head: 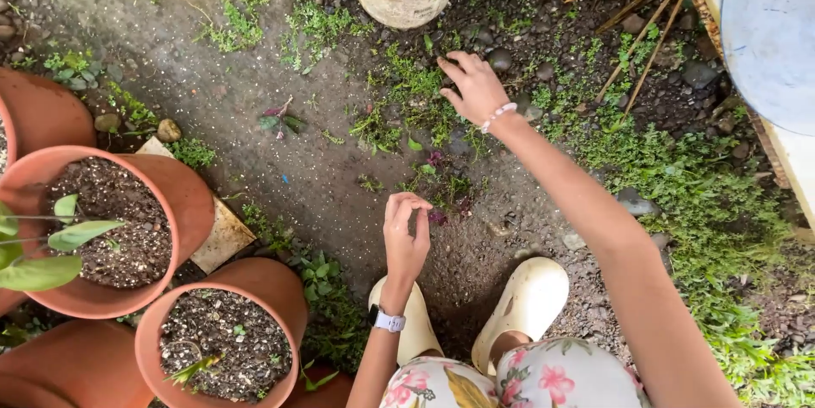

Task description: Hand-weeding a small patch of ground between potted plants in a garden.

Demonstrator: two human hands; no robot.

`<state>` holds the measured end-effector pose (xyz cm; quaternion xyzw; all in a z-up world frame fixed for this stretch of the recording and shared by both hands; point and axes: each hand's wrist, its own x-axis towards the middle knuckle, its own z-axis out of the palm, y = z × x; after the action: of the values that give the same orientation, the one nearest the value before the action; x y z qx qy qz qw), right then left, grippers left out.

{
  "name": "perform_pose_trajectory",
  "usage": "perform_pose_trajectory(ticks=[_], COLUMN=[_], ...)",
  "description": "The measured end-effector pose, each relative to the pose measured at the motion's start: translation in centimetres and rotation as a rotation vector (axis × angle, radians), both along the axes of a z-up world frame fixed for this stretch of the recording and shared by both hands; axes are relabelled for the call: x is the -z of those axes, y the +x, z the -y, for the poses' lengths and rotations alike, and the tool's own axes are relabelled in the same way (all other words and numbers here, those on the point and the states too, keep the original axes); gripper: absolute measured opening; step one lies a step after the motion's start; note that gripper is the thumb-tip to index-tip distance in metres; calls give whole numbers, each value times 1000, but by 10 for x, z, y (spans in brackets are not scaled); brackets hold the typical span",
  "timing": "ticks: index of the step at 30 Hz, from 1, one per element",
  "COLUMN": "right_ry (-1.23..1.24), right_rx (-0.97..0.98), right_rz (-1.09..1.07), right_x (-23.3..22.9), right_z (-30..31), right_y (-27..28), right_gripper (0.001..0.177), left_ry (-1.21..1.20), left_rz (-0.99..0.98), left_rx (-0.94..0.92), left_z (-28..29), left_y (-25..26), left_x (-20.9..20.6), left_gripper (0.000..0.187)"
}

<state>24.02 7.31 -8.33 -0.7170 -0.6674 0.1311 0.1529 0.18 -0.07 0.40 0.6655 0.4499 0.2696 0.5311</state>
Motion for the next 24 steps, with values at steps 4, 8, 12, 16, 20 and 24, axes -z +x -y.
perform_pose_trajectory(ticks=[4, 8, 12, 16, 20, 24], right_ry=[149, 142, 164, 296, -226, -222], right_rx=[-86, -68, -14, 66, 79, -53], right_rz=[-49, -97, -16, 4, 117, -97], right_x=[31, 48, 61, -8, -46, -68], right_z=[-9, -18, -15, 3, 19, -2], right_y=[9, 14, 19, 7, 4, -21], right_gripper=[27, 7, 6, 6, 21, 35], left_ry=[12, 72, 93, 73, 69, 44], left_rz=[1, 15, 33, 20, 34, 58], left_rx=[-31, -63, -62, -73, -66, 0], left_z=[1, 4, 2, -4, -4, 0], left_y=[-4, -10, -12, -11, -8, -5], left_x=[2, 8, 10, 6, 7, 5], left_gripper=[20, 19, 19, 19, 18, 17])
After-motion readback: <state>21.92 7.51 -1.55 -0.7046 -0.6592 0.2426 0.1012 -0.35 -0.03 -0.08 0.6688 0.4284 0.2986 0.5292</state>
